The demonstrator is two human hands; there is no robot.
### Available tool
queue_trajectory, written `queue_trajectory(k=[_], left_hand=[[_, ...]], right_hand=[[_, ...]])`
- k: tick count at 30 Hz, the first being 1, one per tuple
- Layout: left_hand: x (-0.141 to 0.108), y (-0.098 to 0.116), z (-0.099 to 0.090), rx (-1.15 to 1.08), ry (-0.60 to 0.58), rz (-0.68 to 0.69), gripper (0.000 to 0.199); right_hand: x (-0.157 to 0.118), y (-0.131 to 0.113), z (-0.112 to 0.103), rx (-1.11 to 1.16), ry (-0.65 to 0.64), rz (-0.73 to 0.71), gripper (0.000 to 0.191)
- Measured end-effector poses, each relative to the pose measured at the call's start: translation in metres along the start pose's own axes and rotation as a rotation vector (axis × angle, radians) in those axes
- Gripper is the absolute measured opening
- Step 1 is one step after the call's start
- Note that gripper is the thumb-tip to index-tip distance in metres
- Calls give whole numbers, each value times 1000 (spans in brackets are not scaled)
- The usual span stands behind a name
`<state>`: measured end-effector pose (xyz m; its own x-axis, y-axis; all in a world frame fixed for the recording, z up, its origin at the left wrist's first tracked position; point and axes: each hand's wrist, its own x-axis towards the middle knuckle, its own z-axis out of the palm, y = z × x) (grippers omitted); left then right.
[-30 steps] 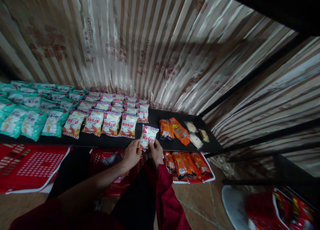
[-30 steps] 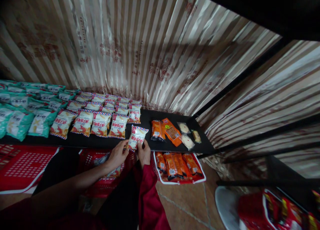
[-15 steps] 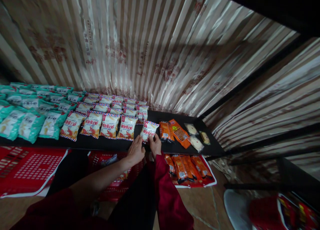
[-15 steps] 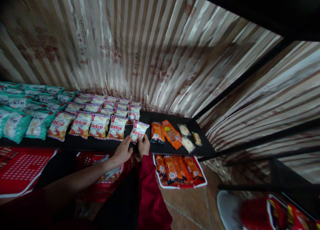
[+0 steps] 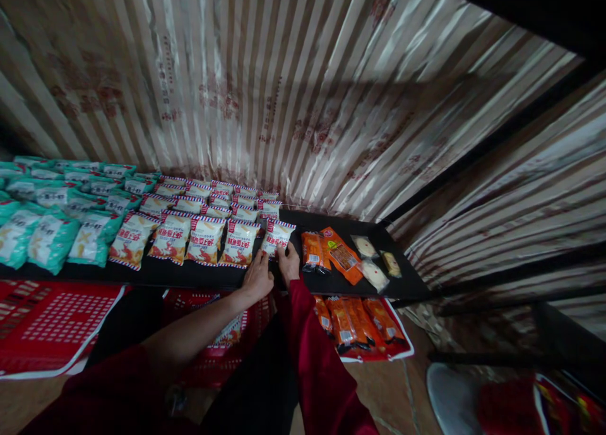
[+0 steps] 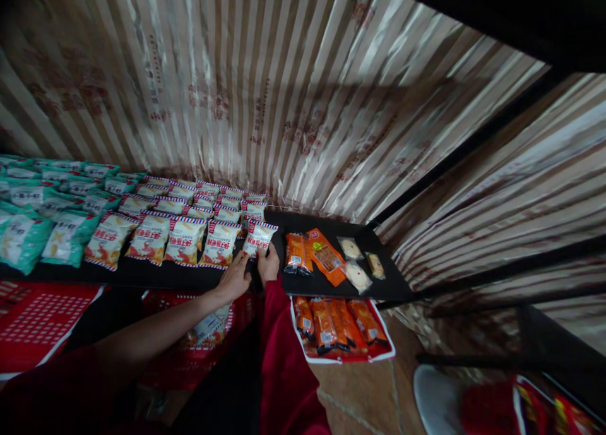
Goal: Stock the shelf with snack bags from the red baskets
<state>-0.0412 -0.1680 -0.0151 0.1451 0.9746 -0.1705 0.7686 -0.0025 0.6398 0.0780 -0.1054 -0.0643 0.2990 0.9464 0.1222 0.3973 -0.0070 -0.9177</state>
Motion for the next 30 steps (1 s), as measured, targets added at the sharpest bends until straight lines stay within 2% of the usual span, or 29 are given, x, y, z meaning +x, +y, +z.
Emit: queue_trajectory(k=[6, 16, 25, 30], left_hand=[[5, 6, -7, 19, -6, -23, 62], [15, 11, -7, 6, 12, -47, 61], [16, 10, -9, -11, 34, -60, 59], [17, 7, -4, -8, 55, -69, 59]], right_hand=[[8, -3, 4, -2, -6, -3, 44], [17, -10, 11, -20, -9, -37, 43], [20, -8, 18, 25, 4, -73, 52], [21, -7, 21, -84, -13, -95, 53]])
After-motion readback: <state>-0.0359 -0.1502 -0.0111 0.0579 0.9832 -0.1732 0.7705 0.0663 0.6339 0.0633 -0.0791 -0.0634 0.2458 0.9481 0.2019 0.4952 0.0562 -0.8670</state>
